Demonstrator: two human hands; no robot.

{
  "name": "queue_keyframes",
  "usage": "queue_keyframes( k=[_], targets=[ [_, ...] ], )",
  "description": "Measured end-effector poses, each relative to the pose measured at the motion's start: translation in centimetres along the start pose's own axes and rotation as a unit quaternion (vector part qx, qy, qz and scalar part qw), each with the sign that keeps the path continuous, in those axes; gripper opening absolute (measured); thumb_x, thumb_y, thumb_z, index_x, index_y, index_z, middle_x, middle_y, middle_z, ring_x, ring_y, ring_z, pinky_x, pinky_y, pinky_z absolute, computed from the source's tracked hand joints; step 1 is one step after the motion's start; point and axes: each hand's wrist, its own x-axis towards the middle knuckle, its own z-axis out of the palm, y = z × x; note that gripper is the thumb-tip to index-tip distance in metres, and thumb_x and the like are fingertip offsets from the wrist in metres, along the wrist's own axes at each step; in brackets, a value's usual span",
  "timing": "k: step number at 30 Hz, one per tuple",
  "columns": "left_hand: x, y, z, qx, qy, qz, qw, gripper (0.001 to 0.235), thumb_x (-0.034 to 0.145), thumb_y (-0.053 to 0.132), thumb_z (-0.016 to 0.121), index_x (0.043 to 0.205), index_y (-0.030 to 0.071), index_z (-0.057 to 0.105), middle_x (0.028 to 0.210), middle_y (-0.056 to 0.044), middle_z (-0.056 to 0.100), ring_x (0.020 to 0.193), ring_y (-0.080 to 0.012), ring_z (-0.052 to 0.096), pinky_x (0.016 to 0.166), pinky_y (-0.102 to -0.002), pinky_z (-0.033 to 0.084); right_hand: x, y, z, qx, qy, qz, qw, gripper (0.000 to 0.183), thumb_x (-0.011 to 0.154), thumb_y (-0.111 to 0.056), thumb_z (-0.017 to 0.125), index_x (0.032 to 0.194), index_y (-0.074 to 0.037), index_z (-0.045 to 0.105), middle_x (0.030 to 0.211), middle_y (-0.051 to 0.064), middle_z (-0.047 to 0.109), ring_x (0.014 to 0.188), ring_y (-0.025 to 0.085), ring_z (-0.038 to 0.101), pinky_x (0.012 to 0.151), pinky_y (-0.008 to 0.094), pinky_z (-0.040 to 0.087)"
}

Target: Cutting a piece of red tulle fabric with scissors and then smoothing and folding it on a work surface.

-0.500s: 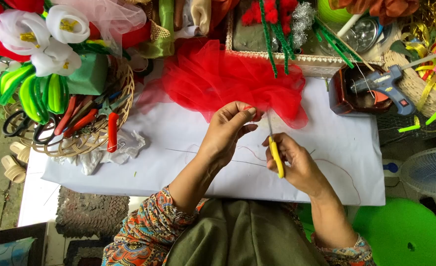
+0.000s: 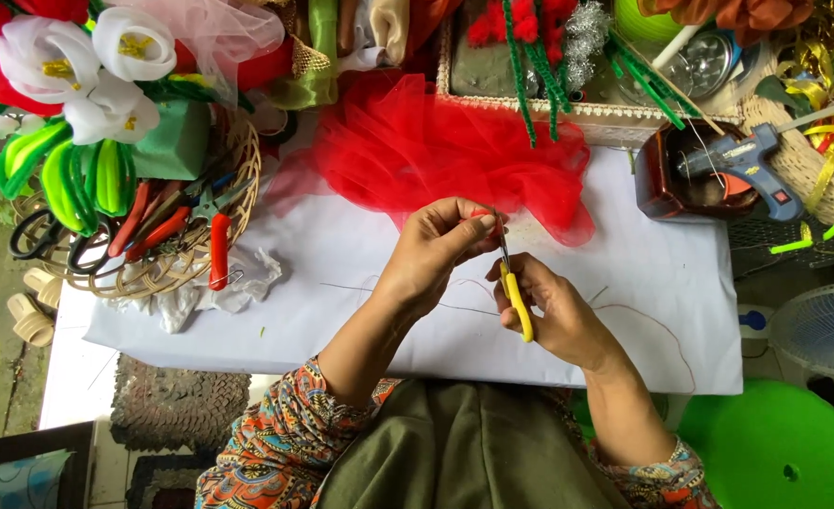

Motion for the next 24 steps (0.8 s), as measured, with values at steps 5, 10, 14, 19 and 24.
queue_keyframes(
  k=[5, 10, 14, 19, 24],
  targets=[
    [0.1, -0.1, 0.2, 0.022, -0.005, 0.015, 1.0, 0.011, 0.082, 0.007, 0.071, 0.084, -0.002, 0.065, 0.074, -0.011, 0.064, 0.072, -0.015, 0.065, 0.074, -0.036, 0.059, 0.4, 0.6, -0.1, 0.0, 0.007, -0.004, 1.0, 0.039, 0.081, -0.016, 0.073, 0.112, -0.004, 0.054, 0.081, 0.011, 0.064, 0.073, 0.019, 0.064, 0.078, 0.036, 0.052],
    [0.5, -0.2, 0.1, 0.034, 0.0, 0.021, 0.999, 0.01, 0.081, 0.006, 0.071, 0.082, -0.002, 0.066, 0.071, -0.01, 0.064, 0.069, -0.0141, 0.066, 0.071, -0.033, 0.06, 0.1, 2.1, 0.1, 0.025, 0.01, 0.008, 1.0, 0.04, 0.082, -0.022, 0.072, 0.113, -0.004, 0.053, 0.083, 0.011, 0.064, 0.076, 0.018, 0.064, 0.081, 0.035, 0.052],
    [0.6, -0.2, 0.1, 0.032, 0.001, 0.02, 0.999, 0.011, 0.081, 0.007, 0.072, 0.084, -0.002, 0.066, 0.071, -0.01, 0.064, 0.069, -0.0143, 0.066, 0.071, -0.033, 0.06, 0.2, 1.6, 0.9, 0.073, 0.068, -0.003, 0.995, 0.031, 0.083, -0.016, 0.071, 0.106, -0.002, 0.056, 0.074, 0.007, 0.06, 0.064, 0.009, 0.058, 0.061, 0.021, 0.052],
    [1.0, -0.8, 0.0, 0.014, 0.001, 0.015, 1.0, 0.015, 0.082, 0.012, 0.072, 0.086, -0.001, 0.066, 0.074, -0.01, 0.063, 0.071, -0.0154, 0.065, 0.072, -0.034, 0.059, 0.3, -0.4, 1.2, 0.159, 0.125, -0.016, 0.979, 0.039, 0.084, -0.027, 0.069, 0.106, 0.001, 0.055, 0.064, 0.005, 0.055, 0.057, 0.002, 0.052, 0.054, 0.013, 0.047],
    [1.3, -0.3, -1.0, 0.01, 0.016, 0.006, 1.0, 0.028, 0.087, 0.016, 0.071, 0.108, -0.001, 0.066, 0.085, -0.012, 0.066, 0.077, -0.0176, 0.067, 0.073, -0.029, 0.058, -1.0, 0.6, -4.3, -0.048, 0.257, 0.054, 0.964, 0.032, 0.089, -0.003, 0.057, 0.119, -0.008, 0.048, 0.066, 0.009, 0.063, 0.05, 0.008, 0.051, 0.049, 0.016, 0.041]
  ],
)
